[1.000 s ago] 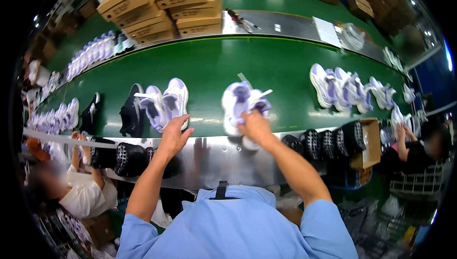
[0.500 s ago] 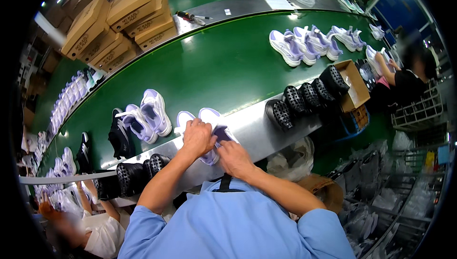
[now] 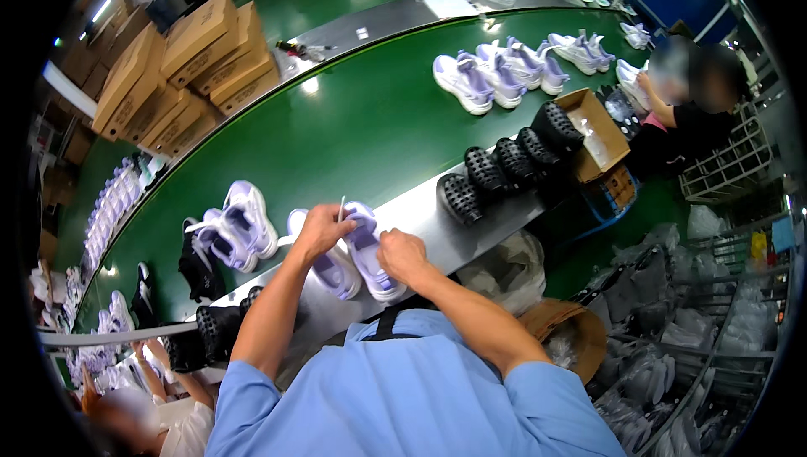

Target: The person prepares shoes on a production line by inserting black plastic shoe forms into white and purple sneakers, then moves to a bag to retrieve more shoe forms and continues the process with black sneakers.

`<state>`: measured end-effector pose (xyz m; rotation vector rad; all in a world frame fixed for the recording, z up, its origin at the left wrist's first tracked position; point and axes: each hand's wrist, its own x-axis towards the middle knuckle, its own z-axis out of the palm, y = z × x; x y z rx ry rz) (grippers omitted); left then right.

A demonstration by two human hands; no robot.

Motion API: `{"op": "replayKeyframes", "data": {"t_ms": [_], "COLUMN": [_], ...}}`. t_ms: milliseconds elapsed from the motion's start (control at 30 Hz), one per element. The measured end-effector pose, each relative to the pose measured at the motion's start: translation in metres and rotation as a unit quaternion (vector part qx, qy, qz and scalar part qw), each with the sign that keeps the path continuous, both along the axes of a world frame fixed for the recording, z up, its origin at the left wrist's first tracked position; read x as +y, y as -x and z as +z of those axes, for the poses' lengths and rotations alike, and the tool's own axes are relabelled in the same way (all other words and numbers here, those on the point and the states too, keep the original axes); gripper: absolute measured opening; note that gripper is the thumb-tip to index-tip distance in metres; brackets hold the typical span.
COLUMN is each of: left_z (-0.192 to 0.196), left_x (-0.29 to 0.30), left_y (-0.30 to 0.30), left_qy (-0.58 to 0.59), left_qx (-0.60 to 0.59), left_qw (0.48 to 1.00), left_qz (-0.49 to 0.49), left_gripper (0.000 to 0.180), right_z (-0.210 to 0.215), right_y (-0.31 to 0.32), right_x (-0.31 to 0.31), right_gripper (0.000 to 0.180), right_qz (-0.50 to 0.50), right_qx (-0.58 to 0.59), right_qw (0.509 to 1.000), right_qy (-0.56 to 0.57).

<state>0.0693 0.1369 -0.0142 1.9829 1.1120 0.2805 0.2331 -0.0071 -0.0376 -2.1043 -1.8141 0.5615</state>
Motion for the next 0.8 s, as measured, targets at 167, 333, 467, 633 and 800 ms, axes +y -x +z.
{"op": "replayKeyframes", "data": {"t_ms": [167, 333, 467, 633, 800], "left_z": [-0.015, -0.023, -0.036, -0.017, -0.017], "left_x": [-0.010, -0.027, -0.024, -0.026, -0.028], "left_y": [-0.002, 0.005, 0.007, -0.001, -0.003], "left_qy": [-0.013, -0.023, 0.013, 0.035, 0.047], "left_qx": [-0.059, -0.034, -0.064, -0.062, -0.074], "left_qw": [0.996, 0.994, 0.991, 0.989, 0.988], "left_qz": [0.064, 0.100, 0.113, 0.129, 0.126], "left_gripper": [0.027, 0.022, 0.019, 0.022, 0.023], "right_z": [0.020, 0.107, 0.070, 0.044, 0.026], "right_y": [-0.016, -0.156, -0.304, -0.353, -0.376], "right_x": [-0.015, -0.038, -0.054, -0.042, -0.051], "right_gripper": [0.029, 0.035, 0.064, 0.061, 0.049], "right_qz": [0.025, -0.214, -0.357, -0.316, -0.249], "right_qx": [0.041, 0.022, -0.218, -0.257, -0.289], "right_qw": [0.995, 0.933, 0.905, 0.910, 0.923], "right_qy": [-0.086, -0.289, -0.075, 0.076, 0.049]}}
